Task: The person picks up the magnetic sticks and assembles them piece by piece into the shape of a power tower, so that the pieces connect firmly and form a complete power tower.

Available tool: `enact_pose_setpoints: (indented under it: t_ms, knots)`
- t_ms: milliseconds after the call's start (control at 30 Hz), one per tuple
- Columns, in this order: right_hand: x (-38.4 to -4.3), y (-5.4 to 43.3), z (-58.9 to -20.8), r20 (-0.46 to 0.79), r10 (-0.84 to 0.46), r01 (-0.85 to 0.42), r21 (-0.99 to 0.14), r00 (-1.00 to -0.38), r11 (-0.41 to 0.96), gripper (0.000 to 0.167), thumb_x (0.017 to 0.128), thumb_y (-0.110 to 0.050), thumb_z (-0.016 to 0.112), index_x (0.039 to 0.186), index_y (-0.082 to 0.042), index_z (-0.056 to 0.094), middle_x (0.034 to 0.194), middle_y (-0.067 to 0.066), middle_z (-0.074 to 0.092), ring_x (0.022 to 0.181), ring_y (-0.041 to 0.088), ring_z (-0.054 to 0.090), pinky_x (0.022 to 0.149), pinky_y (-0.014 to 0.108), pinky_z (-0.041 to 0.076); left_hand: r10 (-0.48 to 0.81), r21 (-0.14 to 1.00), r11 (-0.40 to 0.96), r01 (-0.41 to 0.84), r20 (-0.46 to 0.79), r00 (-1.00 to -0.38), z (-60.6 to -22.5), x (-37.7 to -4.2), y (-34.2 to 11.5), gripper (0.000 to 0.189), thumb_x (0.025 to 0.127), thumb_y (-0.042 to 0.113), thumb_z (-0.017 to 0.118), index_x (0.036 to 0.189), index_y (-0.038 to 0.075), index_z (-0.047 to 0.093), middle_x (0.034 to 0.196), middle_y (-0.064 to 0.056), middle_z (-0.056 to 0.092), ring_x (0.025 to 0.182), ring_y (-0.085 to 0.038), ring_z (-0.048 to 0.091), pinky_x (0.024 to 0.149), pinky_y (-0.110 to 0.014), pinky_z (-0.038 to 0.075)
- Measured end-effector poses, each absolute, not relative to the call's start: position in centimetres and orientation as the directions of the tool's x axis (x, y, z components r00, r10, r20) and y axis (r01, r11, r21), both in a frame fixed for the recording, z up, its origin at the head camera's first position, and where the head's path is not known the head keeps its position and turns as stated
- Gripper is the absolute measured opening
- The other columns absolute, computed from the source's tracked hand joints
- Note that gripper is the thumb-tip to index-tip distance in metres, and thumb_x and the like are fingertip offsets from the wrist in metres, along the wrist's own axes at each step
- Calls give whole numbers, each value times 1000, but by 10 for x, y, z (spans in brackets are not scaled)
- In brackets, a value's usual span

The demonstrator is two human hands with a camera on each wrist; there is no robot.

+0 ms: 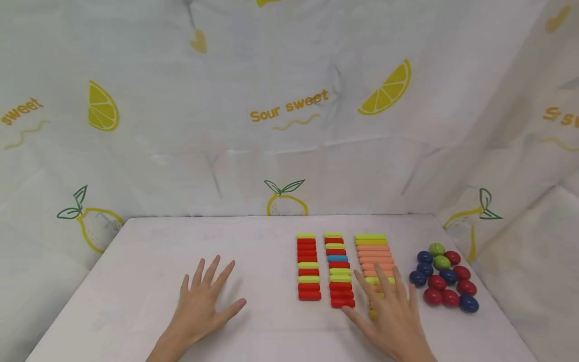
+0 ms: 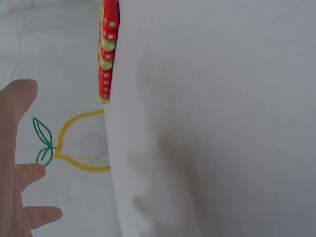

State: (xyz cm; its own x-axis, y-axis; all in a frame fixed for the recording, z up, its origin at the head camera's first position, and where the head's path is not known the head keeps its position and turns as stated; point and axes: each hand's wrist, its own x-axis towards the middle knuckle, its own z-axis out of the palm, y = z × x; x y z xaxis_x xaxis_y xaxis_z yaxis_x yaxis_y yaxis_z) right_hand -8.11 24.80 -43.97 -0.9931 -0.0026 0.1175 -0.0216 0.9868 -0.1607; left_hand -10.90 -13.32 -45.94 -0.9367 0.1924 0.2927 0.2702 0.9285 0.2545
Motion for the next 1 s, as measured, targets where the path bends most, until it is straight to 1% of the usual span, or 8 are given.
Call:
enact_pose_setpoints:
  t_ms: [167,300,467,533,600,700,800,1000]
  knots:
    - [-84,264,-438,111,27,8,-176,-993,984,85,79,-67,74,144,-14,57,154,29,36,140,59,23,108,85,17,280,297,875,384,337,-899,-459,-118,-108,76,85,64,69,149,28,51,152,-12,54,142,-43,47,105,-71,40]
    - [-90,282,-435,125,71,47,-185,-990,982,81,84,-62,74,143,-10,55,149,33,38,134,60,27,104,85,24,326,365,810,459,369,-870,-460,-128,-85,69,84,60,73,142,25,58,143,-8,60,132,-32,56,98,-58,48]
    - [-98,315,-440,194,150,102,-237,-970,966,65,86,-38,80,133,2,60,136,38,44,120,60,33,95,82,36,382,484,704,520,359,-852,-462,-136,-58,57,85,54,77,131,21,67,127,1,67,114,-17,62,86,-40,51]
    - [-100,328,-444,209,174,116,-264,-962,957,58,84,-25,82,128,7,62,130,41,47,115,59,36,96,78,37,420,520,660,542,343,-840,-464,-138,-48,51,85,49,78,126,19,70,119,2,69,106,-15,63,83,-34,52]
    - [-101,340,-448,208,192,129,-280,-959,951,56,80,-17,82,124,11,62,124,43,50,110,58,40,95,74,36,459,549,625,555,317,-830,-465,-140,-40,46,86,45,80,122,17,73,113,2,70,101,-13,64,83,-28,52]
    - [-104,351,-453,157,215,166,-279,-964,946,53,79,-13,82,121,14,62,118,45,53,107,57,46,98,72,35,508,562,602,567,278,-815,-468,-141,-29,42,86,41,80,119,16,75,106,2,69,94,-10,62,79,-18,50]
    - [-105,357,-457,65,245,220,-270,-967,938,51,79,-10,81,119,15,63,117,44,54,105,58,48,97,73,39,537,536,611,583,261,-802,-471,-143,-18,38,87,39,81,118,17,76,101,3,68,86,-4,57,73,-13,46]
    - [-108,360,-462,-84,270,282,-262,-959,923,47,80,-4,80,119,16,64,116,44,54,102,57,50,93,70,48,557,465,650,601,246,-793,-479,-146,-4,28,88,32,81,112,18,79,97,6,69,81,1,51,70,-11,43]
